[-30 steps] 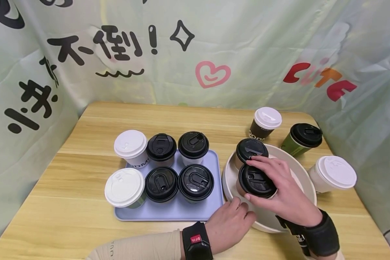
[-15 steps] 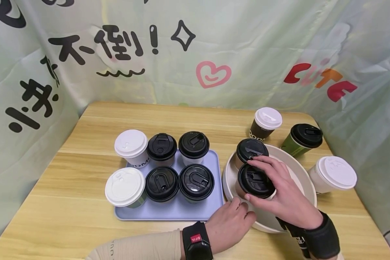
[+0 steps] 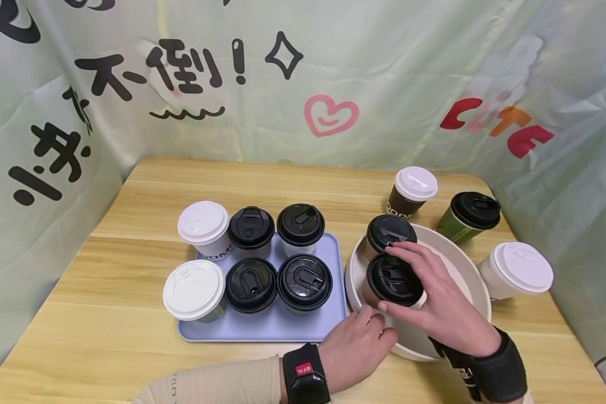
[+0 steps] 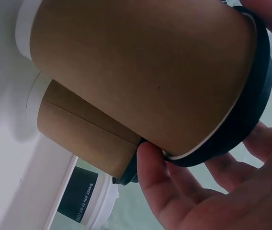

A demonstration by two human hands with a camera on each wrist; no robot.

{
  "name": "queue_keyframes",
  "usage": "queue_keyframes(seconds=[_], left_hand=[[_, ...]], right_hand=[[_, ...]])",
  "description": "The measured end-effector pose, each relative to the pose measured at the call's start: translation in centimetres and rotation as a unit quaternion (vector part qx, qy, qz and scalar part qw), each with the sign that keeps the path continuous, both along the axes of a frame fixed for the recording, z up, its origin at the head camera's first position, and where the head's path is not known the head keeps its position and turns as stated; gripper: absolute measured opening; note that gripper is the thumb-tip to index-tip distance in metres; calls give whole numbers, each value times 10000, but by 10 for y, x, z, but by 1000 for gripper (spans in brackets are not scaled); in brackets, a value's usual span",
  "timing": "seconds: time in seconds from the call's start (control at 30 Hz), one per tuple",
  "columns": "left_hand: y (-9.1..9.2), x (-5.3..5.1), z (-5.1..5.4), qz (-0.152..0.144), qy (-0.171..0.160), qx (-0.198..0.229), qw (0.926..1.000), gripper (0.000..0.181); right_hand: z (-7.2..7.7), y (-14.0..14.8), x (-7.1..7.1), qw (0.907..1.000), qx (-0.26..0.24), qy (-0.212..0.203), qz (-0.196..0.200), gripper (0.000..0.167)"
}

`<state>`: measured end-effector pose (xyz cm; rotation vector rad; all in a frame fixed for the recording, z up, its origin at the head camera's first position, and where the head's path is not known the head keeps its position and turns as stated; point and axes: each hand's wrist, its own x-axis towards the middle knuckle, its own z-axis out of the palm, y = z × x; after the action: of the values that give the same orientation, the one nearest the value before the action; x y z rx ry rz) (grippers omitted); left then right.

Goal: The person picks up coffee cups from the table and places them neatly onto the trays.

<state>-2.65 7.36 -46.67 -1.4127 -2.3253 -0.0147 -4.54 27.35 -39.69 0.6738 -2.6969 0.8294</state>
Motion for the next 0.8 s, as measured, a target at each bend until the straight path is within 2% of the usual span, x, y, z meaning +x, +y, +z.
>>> queue_keyframes(seconds=[0.1, 0.3, 0.47, 0.8], left_hand=[[0, 0, 0, -2, -14, 8, 10000, 7], [0, 0, -1, -8, -40, 25, 10000, 7], [0, 1, -1, 12, -48, -42, 10000, 9], [0, 0, 1, -14, -144, -310, 9994, 12]], right_hand=[[0, 0, 0, 10000, -2, 11, -16, 89], [0, -1, 0, 9999, 38, 155, -10, 69], [0, -2, 0, 9997, 110, 224, -46, 68], [2, -4, 3, 9999, 134, 81, -68, 65]])
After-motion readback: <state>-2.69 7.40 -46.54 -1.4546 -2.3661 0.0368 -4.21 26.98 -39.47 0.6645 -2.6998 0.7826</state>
